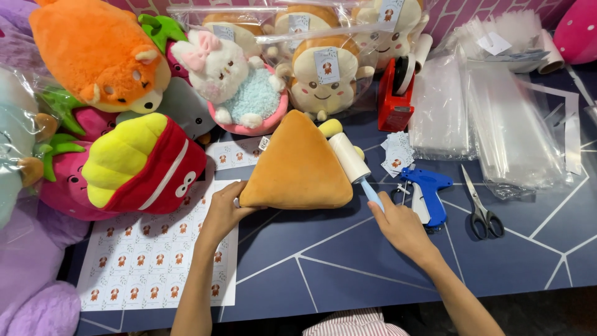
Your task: Cleaning a pizza-shaped plush toy using a lint roller on a craft table.
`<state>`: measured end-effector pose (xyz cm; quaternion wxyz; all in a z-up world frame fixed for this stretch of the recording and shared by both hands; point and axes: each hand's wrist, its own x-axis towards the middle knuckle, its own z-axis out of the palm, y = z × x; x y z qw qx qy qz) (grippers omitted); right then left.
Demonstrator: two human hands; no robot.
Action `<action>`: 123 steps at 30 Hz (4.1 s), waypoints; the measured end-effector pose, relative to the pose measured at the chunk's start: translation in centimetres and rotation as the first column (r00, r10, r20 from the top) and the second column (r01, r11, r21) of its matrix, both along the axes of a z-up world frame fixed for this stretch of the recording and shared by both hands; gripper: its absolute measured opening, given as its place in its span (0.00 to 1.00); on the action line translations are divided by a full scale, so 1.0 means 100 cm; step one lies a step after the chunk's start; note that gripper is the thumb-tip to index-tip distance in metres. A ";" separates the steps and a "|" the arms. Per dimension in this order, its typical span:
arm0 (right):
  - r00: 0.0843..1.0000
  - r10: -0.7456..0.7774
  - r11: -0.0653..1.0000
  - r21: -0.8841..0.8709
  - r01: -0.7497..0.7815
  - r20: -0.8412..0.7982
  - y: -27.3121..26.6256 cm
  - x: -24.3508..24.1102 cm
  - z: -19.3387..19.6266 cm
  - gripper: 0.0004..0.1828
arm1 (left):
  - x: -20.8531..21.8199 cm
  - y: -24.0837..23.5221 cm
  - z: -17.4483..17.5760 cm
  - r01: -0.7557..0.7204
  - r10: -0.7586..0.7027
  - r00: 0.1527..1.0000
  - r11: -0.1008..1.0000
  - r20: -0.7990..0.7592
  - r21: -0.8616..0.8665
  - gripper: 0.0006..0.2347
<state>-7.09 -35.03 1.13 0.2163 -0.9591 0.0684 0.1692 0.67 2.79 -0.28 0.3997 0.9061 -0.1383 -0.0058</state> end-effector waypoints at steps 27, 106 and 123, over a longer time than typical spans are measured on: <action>0.964 -0.024 0.968 -0.234 0.088 0.264 -0.013 -0.005 -0.038 0.25 | -0.012 -0.013 0.040 -0.002 0.000 0.999 0.999 0.047 0.042 0.30; 0.983 -0.022 0.998 -0.049 0.031 0.182 -0.011 -0.021 -0.015 0.21 | -0.022 -0.010 0.002 -0.061 0.063 0.995 0.998 0.076 -0.029 0.28; 0.983 0.077 0.972 -0.232 -0.037 0.166 -0.010 -0.015 -0.007 0.21 | -0.025 -0.012 0.015 -0.032 0.038 0.993 0.998 0.108 -0.051 0.28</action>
